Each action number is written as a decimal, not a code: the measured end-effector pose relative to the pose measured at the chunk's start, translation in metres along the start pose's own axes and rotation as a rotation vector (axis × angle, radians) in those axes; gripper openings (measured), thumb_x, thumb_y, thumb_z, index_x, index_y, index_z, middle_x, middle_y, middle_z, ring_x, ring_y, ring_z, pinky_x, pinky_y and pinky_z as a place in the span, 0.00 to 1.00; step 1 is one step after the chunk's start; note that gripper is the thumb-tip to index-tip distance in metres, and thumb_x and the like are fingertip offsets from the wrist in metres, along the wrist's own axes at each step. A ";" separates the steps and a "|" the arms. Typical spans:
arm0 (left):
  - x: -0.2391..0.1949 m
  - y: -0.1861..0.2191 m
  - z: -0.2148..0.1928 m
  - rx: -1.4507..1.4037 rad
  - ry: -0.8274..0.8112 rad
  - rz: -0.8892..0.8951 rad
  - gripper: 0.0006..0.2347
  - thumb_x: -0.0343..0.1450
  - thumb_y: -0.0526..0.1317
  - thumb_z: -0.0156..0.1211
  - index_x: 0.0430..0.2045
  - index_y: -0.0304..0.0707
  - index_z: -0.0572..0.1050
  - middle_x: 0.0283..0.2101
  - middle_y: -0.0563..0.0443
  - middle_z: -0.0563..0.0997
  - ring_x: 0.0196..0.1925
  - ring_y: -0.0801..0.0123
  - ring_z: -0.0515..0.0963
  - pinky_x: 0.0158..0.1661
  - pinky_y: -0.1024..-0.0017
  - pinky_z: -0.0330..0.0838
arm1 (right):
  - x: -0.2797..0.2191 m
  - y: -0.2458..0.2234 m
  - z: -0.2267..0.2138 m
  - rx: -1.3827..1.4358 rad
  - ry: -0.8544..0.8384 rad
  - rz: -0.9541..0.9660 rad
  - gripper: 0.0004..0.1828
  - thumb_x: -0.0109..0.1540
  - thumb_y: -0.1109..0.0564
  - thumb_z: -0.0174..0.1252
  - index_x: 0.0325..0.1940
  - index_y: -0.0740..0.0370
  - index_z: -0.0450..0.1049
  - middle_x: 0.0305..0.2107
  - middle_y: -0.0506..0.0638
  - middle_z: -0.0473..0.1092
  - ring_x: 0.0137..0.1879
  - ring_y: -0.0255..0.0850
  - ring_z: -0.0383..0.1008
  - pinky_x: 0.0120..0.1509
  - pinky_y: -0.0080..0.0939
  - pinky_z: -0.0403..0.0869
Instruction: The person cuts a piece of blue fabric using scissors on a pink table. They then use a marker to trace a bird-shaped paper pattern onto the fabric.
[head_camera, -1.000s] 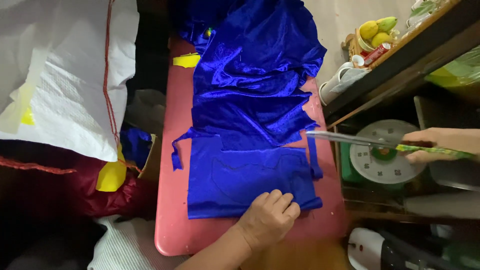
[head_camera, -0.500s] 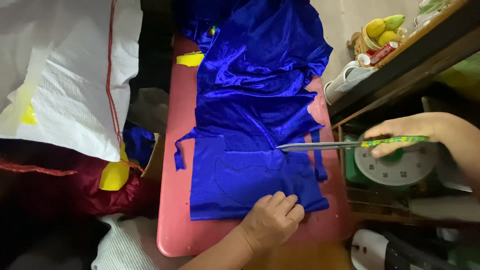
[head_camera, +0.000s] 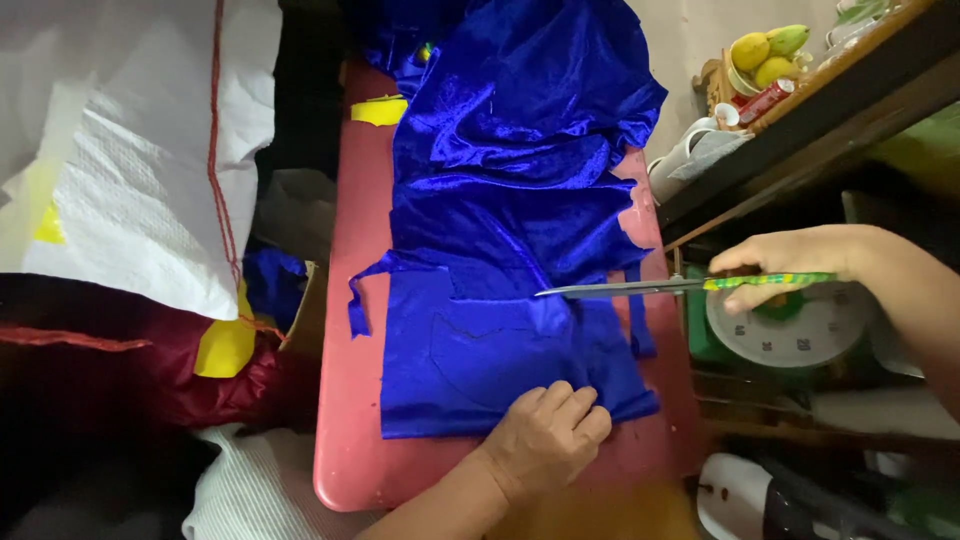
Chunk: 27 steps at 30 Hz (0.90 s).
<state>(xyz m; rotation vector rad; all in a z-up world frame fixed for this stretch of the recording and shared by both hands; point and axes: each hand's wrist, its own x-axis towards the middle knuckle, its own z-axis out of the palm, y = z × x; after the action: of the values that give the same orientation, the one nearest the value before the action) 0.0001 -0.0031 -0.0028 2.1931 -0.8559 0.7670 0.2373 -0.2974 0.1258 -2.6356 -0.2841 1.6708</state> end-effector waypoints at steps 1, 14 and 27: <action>-0.001 0.000 0.001 0.006 -0.001 0.000 0.05 0.67 0.32 0.55 0.23 0.43 0.67 0.29 0.51 0.71 0.27 0.61 0.67 0.27 0.66 0.61 | 0.003 -0.004 0.000 -0.001 0.002 -0.005 0.07 0.62 0.52 0.68 0.35 0.56 0.79 0.26 0.44 0.73 0.31 0.33 0.72 0.35 0.33 0.71; -0.002 0.000 0.000 -0.021 -0.005 -0.012 0.05 0.68 0.32 0.55 0.24 0.43 0.67 0.29 0.51 0.72 0.27 0.60 0.67 0.26 0.65 0.61 | 0.008 -0.014 0.017 -0.119 0.037 -0.034 0.12 0.60 0.45 0.68 0.29 0.51 0.81 0.20 0.39 0.71 0.27 0.30 0.69 0.34 0.33 0.70; -0.006 0.001 0.005 -0.030 -0.045 -0.014 0.03 0.69 0.35 0.56 0.26 0.43 0.71 0.34 0.48 0.78 0.30 0.59 0.71 0.27 0.64 0.64 | 0.013 -0.029 0.030 -0.175 0.081 -0.149 0.14 0.62 0.39 0.65 0.36 0.48 0.74 0.29 0.38 0.70 0.36 0.31 0.68 0.45 0.33 0.70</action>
<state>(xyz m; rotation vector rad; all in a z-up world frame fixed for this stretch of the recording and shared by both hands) -0.0032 -0.0047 -0.0099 2.1954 -0.8680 0.6957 0.2120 -0.2697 0.1042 -2.7162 -0.6353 1.5558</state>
